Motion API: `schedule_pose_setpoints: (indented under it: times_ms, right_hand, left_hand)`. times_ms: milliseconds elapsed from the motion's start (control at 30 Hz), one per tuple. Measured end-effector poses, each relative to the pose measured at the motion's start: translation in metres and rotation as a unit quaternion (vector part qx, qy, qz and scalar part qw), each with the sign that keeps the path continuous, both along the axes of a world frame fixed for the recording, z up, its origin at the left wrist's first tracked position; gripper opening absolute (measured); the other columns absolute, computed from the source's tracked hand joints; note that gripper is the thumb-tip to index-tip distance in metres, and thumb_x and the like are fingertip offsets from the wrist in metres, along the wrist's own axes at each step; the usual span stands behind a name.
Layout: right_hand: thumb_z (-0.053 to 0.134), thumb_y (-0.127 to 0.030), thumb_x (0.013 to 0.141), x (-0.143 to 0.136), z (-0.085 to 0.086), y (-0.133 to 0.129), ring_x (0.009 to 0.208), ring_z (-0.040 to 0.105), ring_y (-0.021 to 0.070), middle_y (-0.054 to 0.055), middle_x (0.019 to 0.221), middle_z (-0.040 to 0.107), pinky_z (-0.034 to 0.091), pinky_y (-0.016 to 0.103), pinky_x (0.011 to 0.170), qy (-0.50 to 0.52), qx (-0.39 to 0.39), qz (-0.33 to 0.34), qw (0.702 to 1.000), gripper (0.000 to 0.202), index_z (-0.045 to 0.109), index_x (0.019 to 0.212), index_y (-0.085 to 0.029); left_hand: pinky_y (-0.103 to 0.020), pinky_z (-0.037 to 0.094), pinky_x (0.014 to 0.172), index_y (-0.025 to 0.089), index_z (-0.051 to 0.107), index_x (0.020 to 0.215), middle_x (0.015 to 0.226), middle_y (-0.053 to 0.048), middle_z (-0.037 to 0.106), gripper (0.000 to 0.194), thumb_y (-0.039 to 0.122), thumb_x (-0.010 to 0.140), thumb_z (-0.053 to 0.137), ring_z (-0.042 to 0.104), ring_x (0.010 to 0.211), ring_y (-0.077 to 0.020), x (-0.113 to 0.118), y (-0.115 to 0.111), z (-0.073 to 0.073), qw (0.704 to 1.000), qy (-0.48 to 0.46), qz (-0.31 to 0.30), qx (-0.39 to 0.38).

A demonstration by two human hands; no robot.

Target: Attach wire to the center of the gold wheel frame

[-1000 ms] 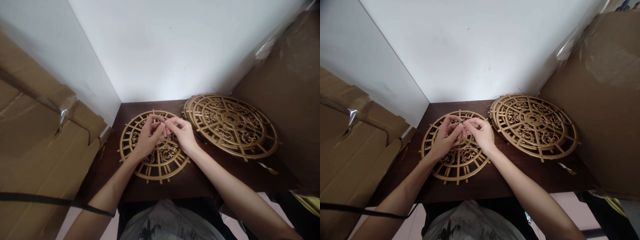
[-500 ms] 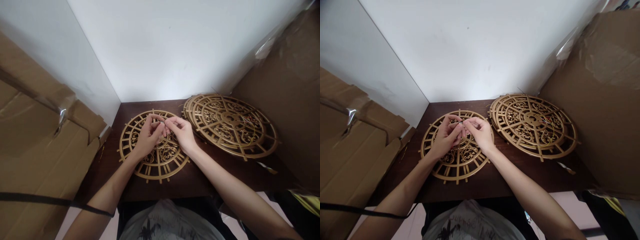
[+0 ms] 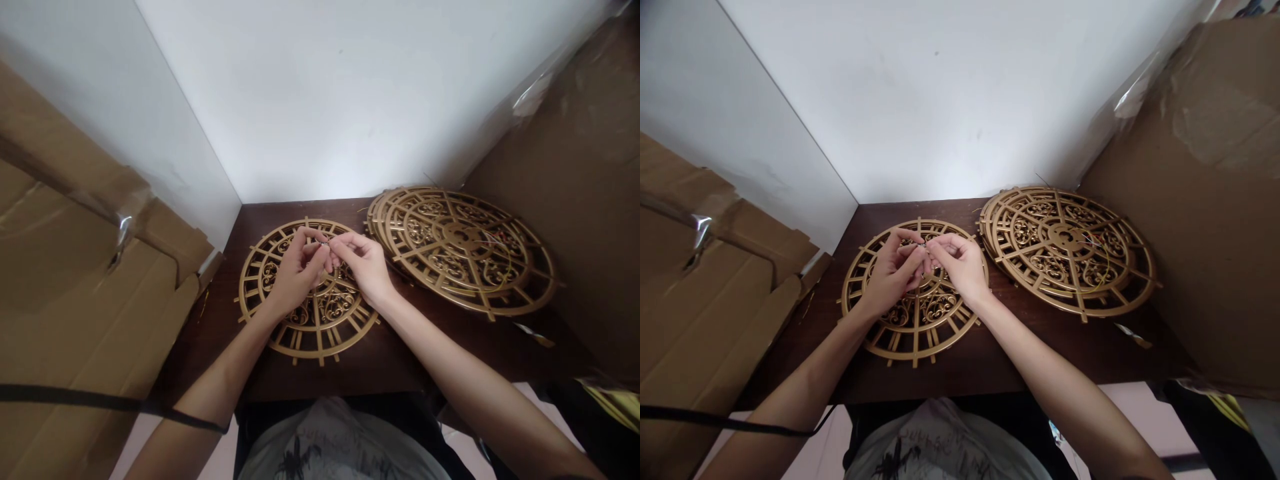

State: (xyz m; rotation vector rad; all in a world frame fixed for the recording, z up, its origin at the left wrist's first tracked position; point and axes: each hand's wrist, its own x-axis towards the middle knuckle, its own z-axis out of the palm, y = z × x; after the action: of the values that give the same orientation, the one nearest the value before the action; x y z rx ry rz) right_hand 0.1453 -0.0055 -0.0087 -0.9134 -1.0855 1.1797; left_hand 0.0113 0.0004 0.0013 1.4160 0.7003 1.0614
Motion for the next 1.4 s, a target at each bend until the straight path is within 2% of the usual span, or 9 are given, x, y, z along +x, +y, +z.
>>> schedule_pose_setpoints:
  times_ms: [233, 400, 533, 733, 833, 967, 1167, 1300, 1400]
  right_hand:
    - [0.068, -0.026, 0.075, 0.003, -0.001, 0.003, 0.06, 0.059, 0.0089, -0.001, 0.067, 0.067, 0.048, 0.024, 0.063, 0.02, 0.0, -0.012, 1.0, 0.01, 0.07, 0.078, -0.018]
    - [0.069, -0.022, 0.073, 0.004, 0.002, 0.003, 0.068, 0.065, 0.0115, 0.0, 0.071, 0.07, 0.052, 0.029, 0.075, 0.03, -0.008, -0.02, 0.999, 0.012, 0.071, 0.084, -0.018]
    - [0.07, -0.022, 0.072, 0.005, 0.003, 0.004, 0.076, 0.068, 0.0143, 0.002, 0.076, 0.073, 0.053, 0.033, 0.082, 0.031, -0.013, -0.029, 0.999, 0.014, 0.071, 0.085, -0.018]
    - [0.071, -0.02, 0.069, 0.009, 0.003, 0.006, 0.081, 0.068, 0.0145, 0.002, 0.078, 0.073, 0.051, 0.032, 0.085, 0.043, -0.008, -0.086, 0.995, 0.013, 0.07, 0.082, -0.017]
    - [0.069, -0.021, 0.071, 0.012, 0.004, 0.007, 0.074, 0.065, 0.0127, 0.002, 0.078, 0.072, 0.051, 0.026, 0.07, 0.02, -0.011, -0.086, 0.996, 0.014, 0.069, 0.084, -0.017]
    - [0.066, -0.029, 0.075, 0.012, 0.003, 0.007, 0.06, 0.057, 0.0093, 0.001, 0.073, 0.069, 0.043, 0.022, 0.054, -0.012, 0.001, -0.077, 0.997, 0.015, 0.068, 0.084, -0.017]
    - [0.062, -0.031, 0.08, 0.009, 0.007, -0.001, 0.059, 0.053, 0.0108, 0.0, 0.068, 0.065, 0.043, 0.025, 0.057, -0.116, 0.077, -0.089, 0.986, 0.013, 0.067, 0.08, -0.019]
    - [0.058, -0.029, 0.083, 0.006, 0.007, -0.006, 0.073, 0.06, 0.015, 0.002, 0.087, 0.07, 0.048, 0.031, 0.071, -0.209, 0.137, -0.067, 0.966, 0.017, 0.07, 0.092, -0.022]
    - [0.057, -0.027, 0.083, 0.003, 0.004, -0.007, 0.078, 0.062, 0.0155, 0.003, 0.099, 0.07, 0.049, 0.033, 0.076, -0.226, 0.155, -0.026, 0.961, 0.022, 0.069, 0.102, -0.025]
  left_hand:
    - [-0.012, 0.025, 0.033, 0.021, 0.04, 0.093, 0.062, 0.006, 0.053, 0.014, 0.028, 0.088, 0.051, 0.035, 0.035, -0.0009, -0.001, -0.001, 0.003, 1.0, -0.003, 0.025, 0.014]
    - [-0.014, 0.031, 0.034, 0.022, 0.04, 0.093, 0.064, 0.005, 0.056, 0.014, 0.029, 0.088, 0.051, 0.042, 0.038, -0.004, -0.003, 0.001, 0.004, 0.998, -0.017, 0.046, 0.025]
    - [-0.016, 0.039, 0.042, 0.022, 0.041, 0.091, 0.06, 0.006, 0.056, 0.013, 0.029, 0.087, 0.051, 0.048, 0.044, -0.0057, -0.006, 0.003, 0.005, 0.996, -0.03, 0.079, 0.021]
    - [-0.016, 0.037, 0.046, 0.022, 0.042, 0.087, 0.055, 0.006, 0.053, 0.013, 0.028, 0.086, 0.054, 0.05, 0.048, -0.0069, -0.008, 0.005, 0.007, 0.99, -0.051, 0.134, 0.008]
    - [-0.016, 0.036, 0.046, 0.022, 0.042, 0.086, 0.053, 0.006, 0.052, 0.014, 0.028, 0.085, 0.054, 0.048, 0.047, -0.0067, -0.008, 0.007, 0.008, 0.988, -0.059, 0.146, 0.0]
    - [-0.016, 0.036, 0.046, 0.021, 0.041, 0.084, 0.051, 0.006, 0.051, 0.015, 0.027, 0.085, 0.054, 0.046, 0.045, -0.0063, -0.008, 0.007, 0.01, 0.986, -0.064, 0.152, -0.003]
    - [-0.016, 0.033, 0.043, 0.021, 0.04, 0.084, 0.05, 0.006, 0.05, 0.014, 0.026, 0.085, 0.054, 0.043, 0.043, -0.0062, -0.008, 0.006, 0.011, 0.985, -0.065, 0.161, -0.014]
    - [-0.016, 0.033, 0.043, 0.021, 0.04, 0.084, 0.049, 0.007, 0.048, 0.015, 0.027, 0.084, 0.054, 0.042, 0.042, -0.0061, -0.008, 0.006, 0.011, 0.985, -0.063, 0.16, -0.019]
    - [-0.015, 0.033, 0.043, 0.021, 0.041, 0.084, 0.049, 0.007, 0.048, 0.015, 0.028, 0.084, 0.055, 0.042, 0.042, -0.0059, -0.008, 0.006, 0.01, 0.986, -0.061, 0.157, -0.02]
